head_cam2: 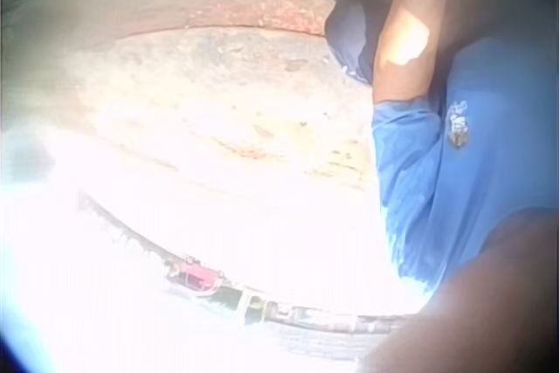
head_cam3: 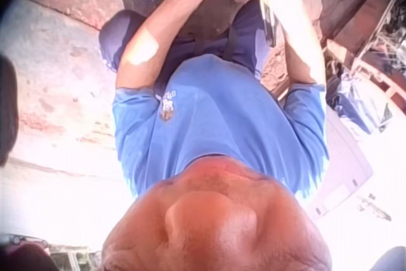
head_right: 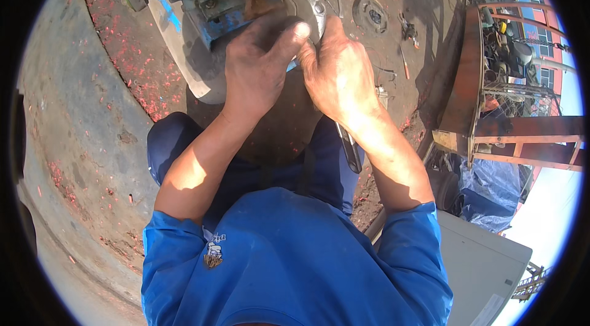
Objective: The person uses an adjustable wrench to loosen and tighten bolts on a motor terminal box. They repeatedly adjust the wrench, reposition their hands, and work on the same fasteners. The person briefly walks away and returns to continue the task.
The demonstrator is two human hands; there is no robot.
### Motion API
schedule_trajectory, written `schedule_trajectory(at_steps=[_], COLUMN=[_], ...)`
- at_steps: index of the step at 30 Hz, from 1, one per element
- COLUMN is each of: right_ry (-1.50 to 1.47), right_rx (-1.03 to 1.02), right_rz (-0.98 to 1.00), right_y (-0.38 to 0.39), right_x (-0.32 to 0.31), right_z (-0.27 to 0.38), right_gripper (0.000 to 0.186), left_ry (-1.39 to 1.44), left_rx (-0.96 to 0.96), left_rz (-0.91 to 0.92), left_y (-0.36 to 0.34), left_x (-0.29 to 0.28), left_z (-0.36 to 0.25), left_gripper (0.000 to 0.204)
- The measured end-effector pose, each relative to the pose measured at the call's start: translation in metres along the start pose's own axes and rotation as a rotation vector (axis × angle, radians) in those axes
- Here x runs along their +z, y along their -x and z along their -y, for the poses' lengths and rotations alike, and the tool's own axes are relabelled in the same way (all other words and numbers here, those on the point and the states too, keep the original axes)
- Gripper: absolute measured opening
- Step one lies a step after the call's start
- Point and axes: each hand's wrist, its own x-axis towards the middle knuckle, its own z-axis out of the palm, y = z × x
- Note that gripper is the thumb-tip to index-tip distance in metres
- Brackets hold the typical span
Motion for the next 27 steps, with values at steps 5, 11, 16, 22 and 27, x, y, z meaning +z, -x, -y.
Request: schedule_trajectory(at_steps=[5,11,16,22,27], right_ry=[-0.015,0.141,0.383,-0.069,-0.489], right_rx=[0.016,-0.163,-0.215,0.091,0.242], right_rz=[-0.005,-0.136,-0.090,0.253,0.637], right_y=[-0.001,-0.007,-0.005,0.002,0.002], right_x=[0.003,0.011,-0.003,-0.065,-0.114], right_z=[0.002,-0.009,-0.003,-0.013,-0.039], right_gripper=[0.030,0.028,0.032,0.056,0.044], left_ry=[0.048,-0.004,0.124,0.714,1.144], left_rx=[-0.015,-0.062,-0.332,-0.445,-0.566], left_rz=[0.002,0.002,-0.060,-0.090,-0.140], left_y=[-0.002,-0.002,-0.007,0.004,0.013], left_x=[0.002,0.006,0.020,0.035,0.044], left_z=[-0.005,-0.006,-0.032,-0.026,-0.016], left_gripper=[0.044,0.037,0.035,0.035,0.038])
